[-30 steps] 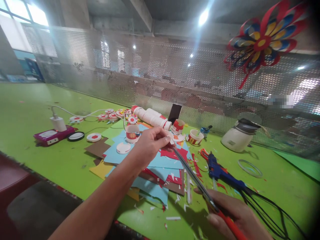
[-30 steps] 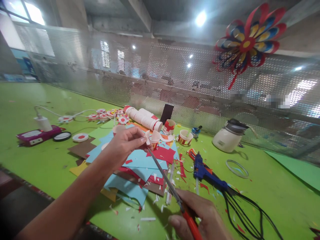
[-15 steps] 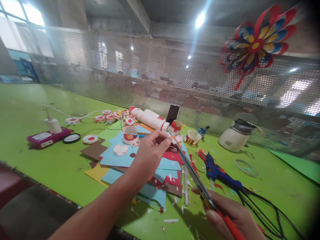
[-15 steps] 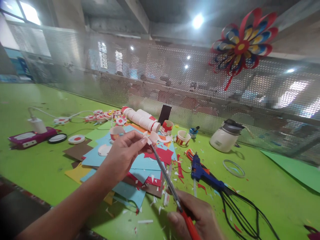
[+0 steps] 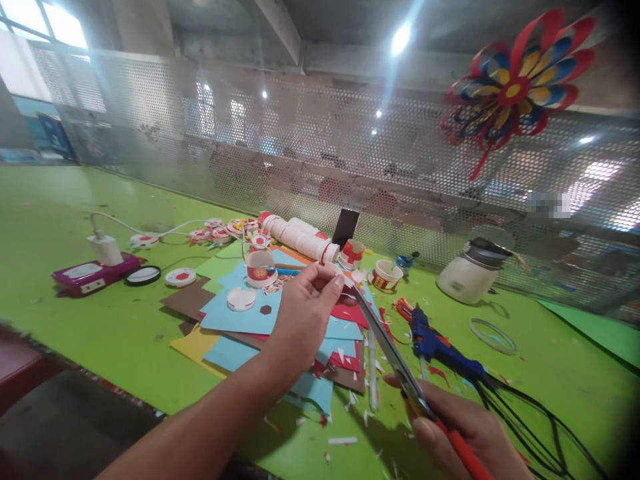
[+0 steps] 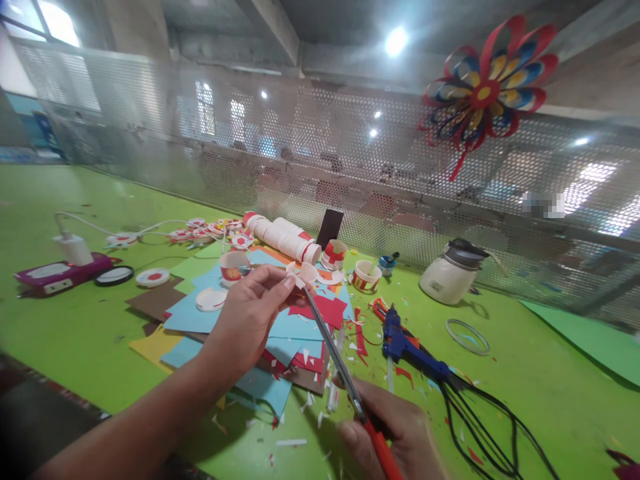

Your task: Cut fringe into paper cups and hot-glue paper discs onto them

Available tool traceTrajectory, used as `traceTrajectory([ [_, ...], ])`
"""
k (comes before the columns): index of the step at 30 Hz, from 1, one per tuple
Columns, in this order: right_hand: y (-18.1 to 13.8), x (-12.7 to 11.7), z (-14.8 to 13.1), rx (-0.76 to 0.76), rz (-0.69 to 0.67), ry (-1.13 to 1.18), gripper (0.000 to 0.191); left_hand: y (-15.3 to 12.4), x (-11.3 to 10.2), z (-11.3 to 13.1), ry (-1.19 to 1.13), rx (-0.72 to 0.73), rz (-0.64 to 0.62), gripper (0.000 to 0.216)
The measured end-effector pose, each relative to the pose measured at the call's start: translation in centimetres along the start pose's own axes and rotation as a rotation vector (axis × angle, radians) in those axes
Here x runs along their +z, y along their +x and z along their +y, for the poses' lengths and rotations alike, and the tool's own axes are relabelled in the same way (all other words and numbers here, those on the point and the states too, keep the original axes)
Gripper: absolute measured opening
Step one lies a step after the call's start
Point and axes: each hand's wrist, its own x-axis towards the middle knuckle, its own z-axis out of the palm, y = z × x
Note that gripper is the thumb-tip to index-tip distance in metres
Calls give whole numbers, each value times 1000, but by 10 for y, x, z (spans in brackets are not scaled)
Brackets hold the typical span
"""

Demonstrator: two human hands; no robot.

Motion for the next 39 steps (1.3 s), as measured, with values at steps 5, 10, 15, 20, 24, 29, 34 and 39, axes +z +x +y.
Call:
traceTrajectory([
  [5,2,-1,-3,-15,1,-2,54,0,0,1,16,-8,-3,9],
  [10,2,0,-1,-16,2,-2,52,0,0,1,19,-12,-13,8],
  [15,1,0,-1,-2,-20,4,53,0,0,1,12,-6,-16,7],
  [20,1,-2,-1,1,-23,-53,56,-1,1,1,14,-13,-13,7],
  [24,0,0,0,-2,-12,-77,58,-1,1,1,13,-9,-12,8],
  [29,-1,1,0,0,15,-61,55,-1,1,1,16,-12,-15,8],
  [34,0,0,1,-20,19,-81,55,-1,1,2,6,-15,-19,8],
  [39,0,-1,1,-4,-43,-20,55,-1,1,3,-2,-24,-25,8],
])
